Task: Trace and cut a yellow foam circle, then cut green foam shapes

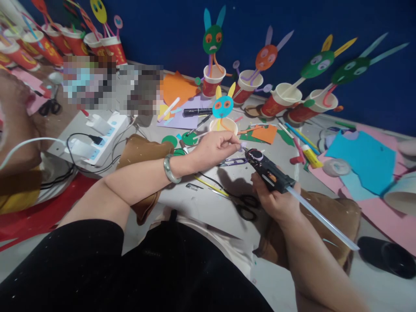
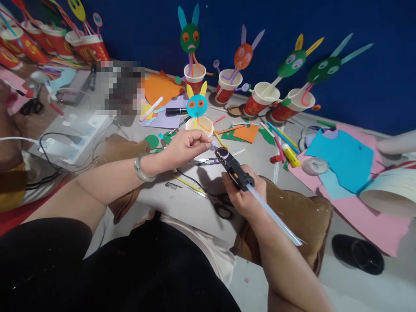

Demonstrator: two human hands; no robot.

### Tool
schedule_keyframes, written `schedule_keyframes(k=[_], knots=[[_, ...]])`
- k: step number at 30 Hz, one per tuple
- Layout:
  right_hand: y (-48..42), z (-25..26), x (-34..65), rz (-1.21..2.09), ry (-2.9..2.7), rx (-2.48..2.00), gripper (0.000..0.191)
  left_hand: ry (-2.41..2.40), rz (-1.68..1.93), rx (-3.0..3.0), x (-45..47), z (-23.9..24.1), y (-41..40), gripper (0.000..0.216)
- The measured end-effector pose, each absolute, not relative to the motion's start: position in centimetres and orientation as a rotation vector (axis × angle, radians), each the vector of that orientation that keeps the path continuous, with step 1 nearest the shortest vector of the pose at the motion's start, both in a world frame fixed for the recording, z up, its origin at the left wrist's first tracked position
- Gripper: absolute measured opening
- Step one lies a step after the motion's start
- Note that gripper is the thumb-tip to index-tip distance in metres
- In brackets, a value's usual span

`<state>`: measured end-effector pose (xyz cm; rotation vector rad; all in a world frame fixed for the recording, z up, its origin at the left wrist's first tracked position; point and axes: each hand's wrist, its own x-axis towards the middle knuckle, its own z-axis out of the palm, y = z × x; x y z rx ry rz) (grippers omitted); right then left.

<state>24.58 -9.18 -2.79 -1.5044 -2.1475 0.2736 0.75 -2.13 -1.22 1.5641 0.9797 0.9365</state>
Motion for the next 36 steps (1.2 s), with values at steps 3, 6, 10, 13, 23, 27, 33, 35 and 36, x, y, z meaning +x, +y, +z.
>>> schedule_keyframes(k=[3,6,10,13,23,27,33,35,36], knots=[[-9.2,-2.7,24.5,0.268,-2.133,-1.530,0.044,0.978,0.921,1.548,0.7,-1.3,-2.1,0.027],[-9.2,-2.7,24.5,0.267,-2.130,-1.529,0.045,0.976,0.915,1.551,0.8,-1.2,-2.1,0.028],[-9.2,-2.9,24.9,0.298,-2.140,-1.520,0.039,1.012,0.946,1.522,0.8,-0.7,-2.3,0.022],[-8.9,-3.1,25.8,0.188,-2.075,-1.565,0.028,1.055,0.958,1.454,0.8,-0.1,-2.3,0.018],[-6.7,-3.5,28.5,0.064,-2.054,-2.124,0.038,0.751,0.764,0.778,0.6,2.0,-2.5,0.036],[-6.6,-3.3,28.6,0.075,-2.191,-2.042,0.046,0.610,0.693,0.656,0.2,2.4,-2.6,0.032],[-8.4,0.8,25.3,0.226,-1.987,-1.400,0.022,0.464,0.518,0.647,-0.2,2.5,-2.6,0.033],[-8.7,2.2,23.5,0.432,-1.883,-1.316,0.015,0.434,0.463,0.644,-0.2,2.4,-2.8,0.034],[-8.6,2.6,22.7,0.498,-1.854,-1.260,0.017,0.430,0.443,0.639,-0.2,2.4,-2.9,0.034]])
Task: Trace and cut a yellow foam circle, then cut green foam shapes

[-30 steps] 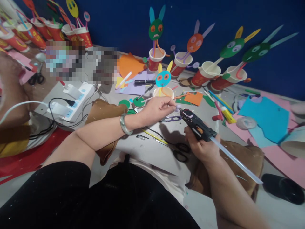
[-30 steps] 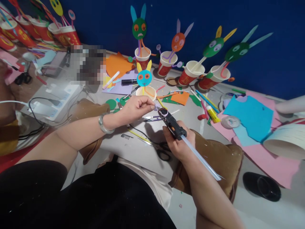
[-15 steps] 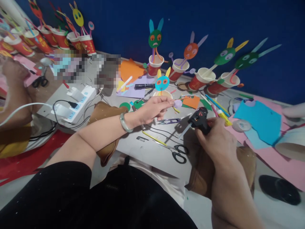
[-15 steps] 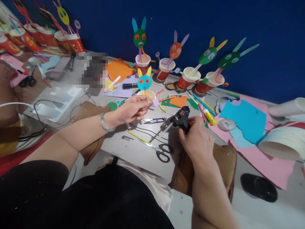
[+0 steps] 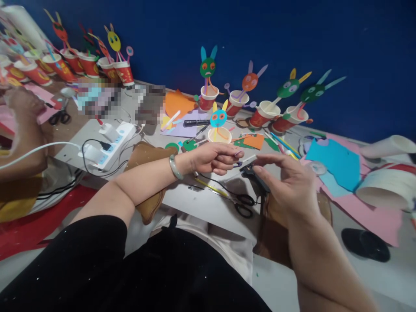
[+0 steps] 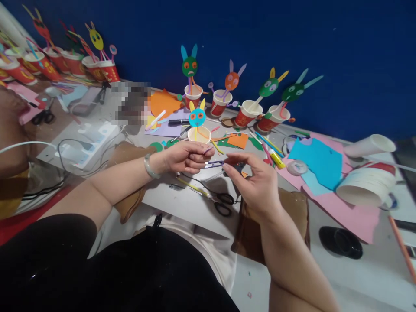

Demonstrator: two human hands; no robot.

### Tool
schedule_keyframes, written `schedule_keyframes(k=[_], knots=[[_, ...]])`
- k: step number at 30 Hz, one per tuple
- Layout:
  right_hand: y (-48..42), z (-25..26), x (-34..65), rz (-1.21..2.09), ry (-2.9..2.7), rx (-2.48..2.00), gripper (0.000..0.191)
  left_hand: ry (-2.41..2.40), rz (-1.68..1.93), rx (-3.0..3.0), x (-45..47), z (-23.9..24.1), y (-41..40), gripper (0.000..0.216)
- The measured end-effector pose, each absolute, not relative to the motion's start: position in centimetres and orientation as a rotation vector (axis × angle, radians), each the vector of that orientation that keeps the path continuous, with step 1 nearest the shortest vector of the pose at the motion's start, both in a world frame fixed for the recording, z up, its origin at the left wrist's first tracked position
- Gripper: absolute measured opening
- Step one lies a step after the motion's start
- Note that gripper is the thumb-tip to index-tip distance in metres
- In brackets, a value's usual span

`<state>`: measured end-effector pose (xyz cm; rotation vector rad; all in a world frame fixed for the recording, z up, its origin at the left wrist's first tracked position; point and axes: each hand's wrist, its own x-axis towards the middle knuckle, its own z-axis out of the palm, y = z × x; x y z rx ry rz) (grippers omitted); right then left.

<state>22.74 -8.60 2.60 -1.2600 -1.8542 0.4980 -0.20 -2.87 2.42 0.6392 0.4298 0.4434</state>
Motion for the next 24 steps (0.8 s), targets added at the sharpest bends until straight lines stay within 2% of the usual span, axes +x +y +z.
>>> schedule_keyframes(k=[9,15,24], knots=[[-5.5,3.7,19.8,0.789,-1.798,-1.133,0.032,0.443,0.389,0.634,-0.2,2.5,-3.0,0.029],[-5.1,4.4,19.4,0.798,-1.796,-1.138,0.035,0.474,0.379,0.622,-0.1,2.5,-2.9,0.031],[-4.0,3.3,19.6,0.798,-1.797,-1.140,0.027,0.530,0.432,0.565,0.2,2.2,-2.4,0.031]])
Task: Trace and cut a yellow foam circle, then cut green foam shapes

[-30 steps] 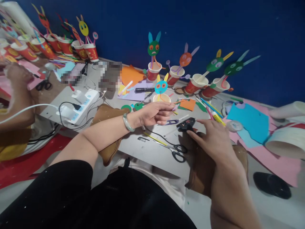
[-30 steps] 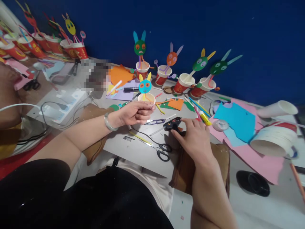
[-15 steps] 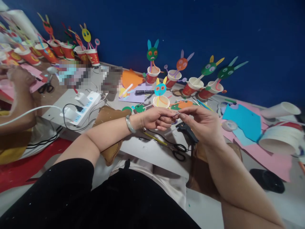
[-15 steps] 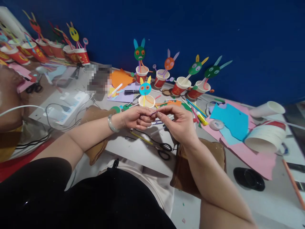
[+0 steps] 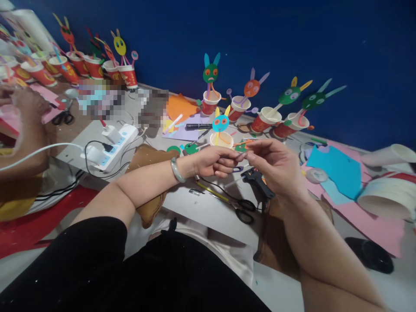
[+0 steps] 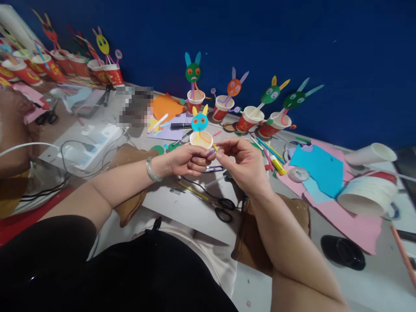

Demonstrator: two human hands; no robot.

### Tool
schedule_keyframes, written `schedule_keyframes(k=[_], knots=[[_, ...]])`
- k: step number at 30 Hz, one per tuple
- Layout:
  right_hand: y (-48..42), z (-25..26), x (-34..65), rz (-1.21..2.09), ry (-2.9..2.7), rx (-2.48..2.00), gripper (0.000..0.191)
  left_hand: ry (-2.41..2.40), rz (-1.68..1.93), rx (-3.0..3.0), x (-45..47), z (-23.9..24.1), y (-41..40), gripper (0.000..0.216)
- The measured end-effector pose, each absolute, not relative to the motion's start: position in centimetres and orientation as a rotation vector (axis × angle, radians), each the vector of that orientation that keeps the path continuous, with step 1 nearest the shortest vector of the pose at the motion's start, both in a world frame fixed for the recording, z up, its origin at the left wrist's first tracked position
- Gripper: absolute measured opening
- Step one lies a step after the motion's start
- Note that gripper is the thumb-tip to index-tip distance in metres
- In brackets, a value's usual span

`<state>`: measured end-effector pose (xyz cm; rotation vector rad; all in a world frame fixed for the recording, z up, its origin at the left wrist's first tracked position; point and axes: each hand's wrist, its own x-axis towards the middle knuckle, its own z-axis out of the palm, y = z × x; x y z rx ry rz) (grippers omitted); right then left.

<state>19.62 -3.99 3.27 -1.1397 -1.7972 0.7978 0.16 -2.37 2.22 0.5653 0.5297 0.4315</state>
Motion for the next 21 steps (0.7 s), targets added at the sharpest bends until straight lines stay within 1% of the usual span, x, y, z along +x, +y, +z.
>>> schedule_keyframes(k=[5,10,13,17,21], knots=[[-4.2,3.9,19.7,0.629,-1.948,-1.114,0.014,0.625,0.418,0.552,0.3,2.4,-2.4,0.035],[-4.4,4.2,20.1,0.520,-1.998,-1.188,0.012,0.618,0.434,0.571,0.3,2.3,-2.3,0.037],[-4.2,3.8,20.4,0.524,-1.963,-1.243,0.012,0.631,0.461,0.579,0.2,2.4,-2.1,0.036],[-3.6,3.3,20.6,0.616,-1.897,-1.271,0.015,0.669,0.482,0.618,0.3,2.6,-2.1,0.036],[-2.3,2.4,20.9,0.679,-1.691,-1.283,0.021,0.747,0.503,0.761,0.3,2.9,-2.3,0.038]])
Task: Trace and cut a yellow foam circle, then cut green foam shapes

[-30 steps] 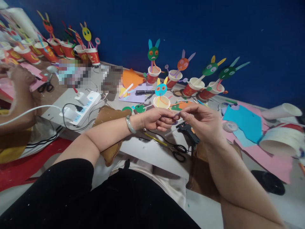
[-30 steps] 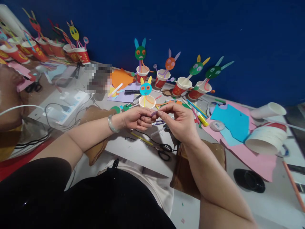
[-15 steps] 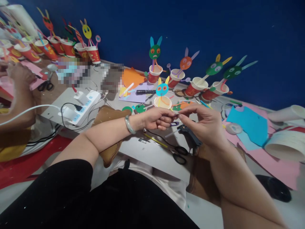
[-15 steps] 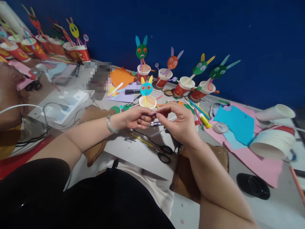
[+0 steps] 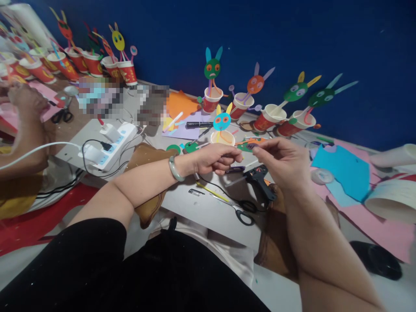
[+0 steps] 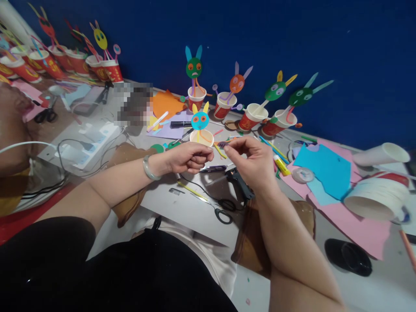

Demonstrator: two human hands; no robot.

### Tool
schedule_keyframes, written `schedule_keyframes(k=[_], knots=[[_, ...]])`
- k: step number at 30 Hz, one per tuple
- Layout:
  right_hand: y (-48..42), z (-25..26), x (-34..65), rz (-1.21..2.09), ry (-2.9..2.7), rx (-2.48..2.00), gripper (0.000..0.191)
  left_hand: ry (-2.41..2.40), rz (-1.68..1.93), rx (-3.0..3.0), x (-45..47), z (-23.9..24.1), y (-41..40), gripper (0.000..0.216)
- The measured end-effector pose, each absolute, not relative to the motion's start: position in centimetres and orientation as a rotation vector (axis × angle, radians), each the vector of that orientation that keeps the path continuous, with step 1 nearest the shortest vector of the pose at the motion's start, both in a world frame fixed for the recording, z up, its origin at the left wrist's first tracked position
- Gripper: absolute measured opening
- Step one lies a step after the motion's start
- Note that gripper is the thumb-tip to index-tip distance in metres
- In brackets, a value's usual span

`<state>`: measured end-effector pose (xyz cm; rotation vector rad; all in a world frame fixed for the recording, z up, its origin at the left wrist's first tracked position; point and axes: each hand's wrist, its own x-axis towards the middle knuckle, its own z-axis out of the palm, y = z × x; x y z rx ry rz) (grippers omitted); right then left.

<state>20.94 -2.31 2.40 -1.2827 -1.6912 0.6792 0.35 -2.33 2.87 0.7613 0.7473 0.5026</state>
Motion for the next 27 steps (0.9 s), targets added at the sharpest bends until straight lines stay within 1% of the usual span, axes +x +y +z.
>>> schedule_keyframes(k=[2,5,7,9,11,14,18,23,25,27], knots=[[-1.3,1.7,21.3,0.725,-1.543,-1.287,0.027,0.807,0.541,0.908,0.2,3.0,-2.3,0.038],[0.2,0.4,22.0,0.807,-1.391,-1.275,0.036,0.913,0.695,1.191,-0.4,3.1,-1.7,0.031],[0.8,-0.3,22.3,0.866,-1.383,-1.279,0.039,1.018,0.787,1.375,-0.8,3.4,-1.1,0.023],[1.2,-0.9,22.5,0.904,-1.401,-1.287,0.038,1.119,0.802,1.581,-0.9,4.0,-0.2,0.015],[1.5,-1.4,22.5,0.933,-1.410,-1.275,0.038,1.194,0.722,1.843,-0.7,4.8,0.7,0.012],[1.9,-1.9,22.3,0.986,-1.400,-1.226,0.042,1.326,0.479,2.175,0.3,5.7,2.0,0.014],[2.1,-2.4,21.9,1.042,-1.406,-1.209,0.048,1.374,0.264,2.301,1.8,5.4,3.2,0.020],[2.0,-2.7,21.6,1.098,-1.419,-1.255,0.047,1.372,0.179,2.391,2.7,3.7,4.1,0.035],[2.0,-2.8,21.5,1.108,-1.412,-1.272,0.046,1.360,0.161,2.394,2.8,3.3,4.3,0.037],[2.1,-2.8,21.4,1.111,-1.411,-1.285,0.046,1.349,0.137,2.393,2.9,3.1,4.4,0.033]])
